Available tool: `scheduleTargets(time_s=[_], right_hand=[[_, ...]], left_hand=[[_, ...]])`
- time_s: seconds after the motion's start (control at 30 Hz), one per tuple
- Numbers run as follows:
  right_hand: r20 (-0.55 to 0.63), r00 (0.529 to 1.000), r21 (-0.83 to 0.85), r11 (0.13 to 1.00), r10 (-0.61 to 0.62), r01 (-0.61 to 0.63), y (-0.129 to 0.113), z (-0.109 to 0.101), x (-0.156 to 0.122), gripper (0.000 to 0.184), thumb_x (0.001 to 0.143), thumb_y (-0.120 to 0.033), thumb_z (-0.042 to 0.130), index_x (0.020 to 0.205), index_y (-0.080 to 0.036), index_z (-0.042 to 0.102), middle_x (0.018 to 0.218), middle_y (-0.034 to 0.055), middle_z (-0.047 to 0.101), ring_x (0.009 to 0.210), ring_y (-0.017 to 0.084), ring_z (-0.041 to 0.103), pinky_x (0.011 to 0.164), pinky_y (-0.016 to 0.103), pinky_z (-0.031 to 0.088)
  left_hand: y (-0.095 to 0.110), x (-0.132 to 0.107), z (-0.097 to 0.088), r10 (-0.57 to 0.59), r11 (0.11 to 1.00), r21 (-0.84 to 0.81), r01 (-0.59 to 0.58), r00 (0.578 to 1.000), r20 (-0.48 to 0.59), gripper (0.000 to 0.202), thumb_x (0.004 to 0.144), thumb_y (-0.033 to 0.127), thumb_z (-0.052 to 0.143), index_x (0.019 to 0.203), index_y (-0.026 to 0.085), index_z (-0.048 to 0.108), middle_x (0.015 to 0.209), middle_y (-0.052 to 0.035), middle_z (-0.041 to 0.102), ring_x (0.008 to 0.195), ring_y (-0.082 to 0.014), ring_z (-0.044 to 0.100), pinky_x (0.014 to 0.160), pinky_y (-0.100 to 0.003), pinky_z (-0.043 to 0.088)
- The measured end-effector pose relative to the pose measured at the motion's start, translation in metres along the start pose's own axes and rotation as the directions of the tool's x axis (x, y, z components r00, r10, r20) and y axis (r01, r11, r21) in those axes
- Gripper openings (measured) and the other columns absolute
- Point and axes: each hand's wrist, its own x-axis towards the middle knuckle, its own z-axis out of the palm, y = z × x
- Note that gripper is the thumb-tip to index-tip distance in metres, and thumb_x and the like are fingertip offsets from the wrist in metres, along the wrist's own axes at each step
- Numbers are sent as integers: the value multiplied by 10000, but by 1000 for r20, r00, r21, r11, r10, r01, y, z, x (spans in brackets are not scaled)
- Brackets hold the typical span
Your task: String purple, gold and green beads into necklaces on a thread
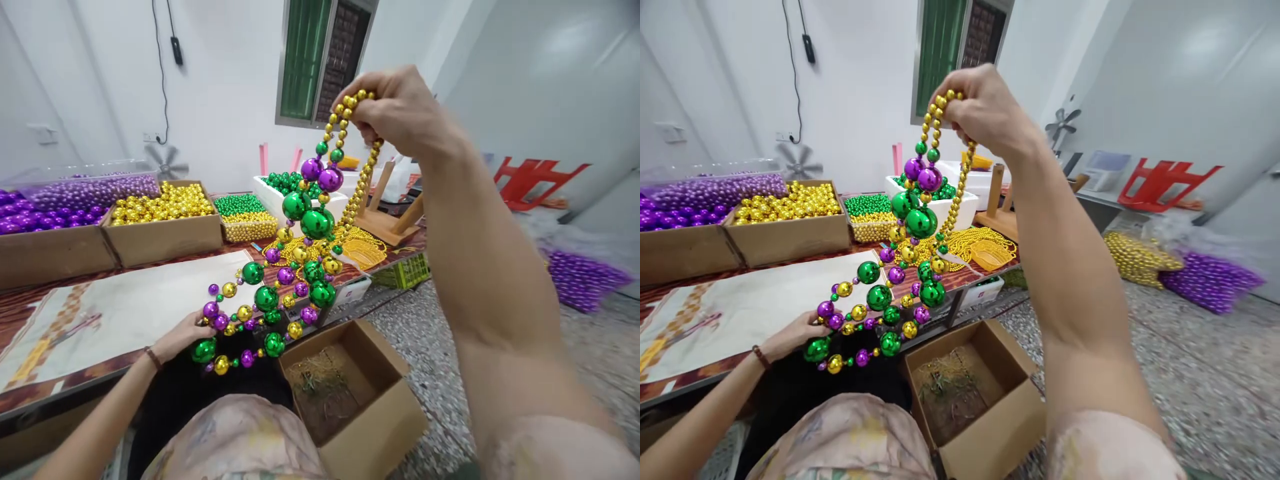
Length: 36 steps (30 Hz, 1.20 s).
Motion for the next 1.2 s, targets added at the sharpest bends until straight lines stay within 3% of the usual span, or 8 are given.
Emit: scheduleTargets(time_s=[0.2,0.37,0.47,0.53,0.63,0.73,0.97,1.2], right_hand=[[43,977,132,971,-208,201,-30,-1,18,328,823,20,464,986,-131,705,597,-78,533,482,-5,468,451,146,318],[118,954,196,949,-275,249,-50,7,5,377,809,79,452,981,-138,707,579,-71,530,478,16,478,433,151,362],[167,944,208,946,-286,249,-63,14,-2,400,828,94,423,1010,-123,706,597,-61,539,500,18,498,465,148,383],[223,934,223,947,-281,231,-71,21,-5,398,836,97,414,1034,-100,698,586,-56,537,512,18,498,489,151,381],[333,899,214,952,-283,220,-78,35,-6,398,833,79,418,1082,-68,692,588,-39,552,536,34,517,507,168,387],[346,874,155,940,-341,306,-78,50,-5,356,824,32,468,1054,-87,712,590,-27,564,546,60,524,509,192,395],[331,801,203,866,-499,457,-62,68,-7,150,915,-262,583,898,-151,683,726,7,605,687,108,551,605,216,457],[460,788,493,856,-410,157,-48,102,-24,174,921,-345,622,1000,-191,641,903,7,642,783,117,578,609,201,474]], left_hand=[[-12,9,28,71,995,63,-83,983,168,587,716,436,723,1232,170,638,1144,-81,701,1140,-326,578,1033,-462,427],[-6,3,10,51,996,42,-72,925,377,678,684,451,783,1305,246,603,1332,-66,633,1292,-318,518,1109,-453,383],[52,-8,-5,105,976,167,-141,973,205,550,749,524,742,1193,209,665,1303,-98,651,1257,-315,555,1098,-452,403],[114,-19,-7,294,936,181,-301,953,69,468,830,537,668,1157,202,678,1264,-110,666,1202,-288,588,1042,-424,456],[212,-33,4,596,800,-8,-600,796,-100,473,913,566,547,1217,213,630,1267,-115,651,1158,-231,615,953,-355,516],[279,-39,22,706,694,-17,-719,686,-175,469,908,589,548,1087,172,664,1086,-93,693,969,-165,666,805,-268,541],[311,-39,30,652,742,-22,-670,729,-211,313,935,425,599,813,137,615,558,45,442,525,-57,555,564,-190,459],[323,-53,9,625,721,-151,-676,729,-281,342,1023,299,379,786,132,560,573,41,361,491,-59,503,578,-211,468]])
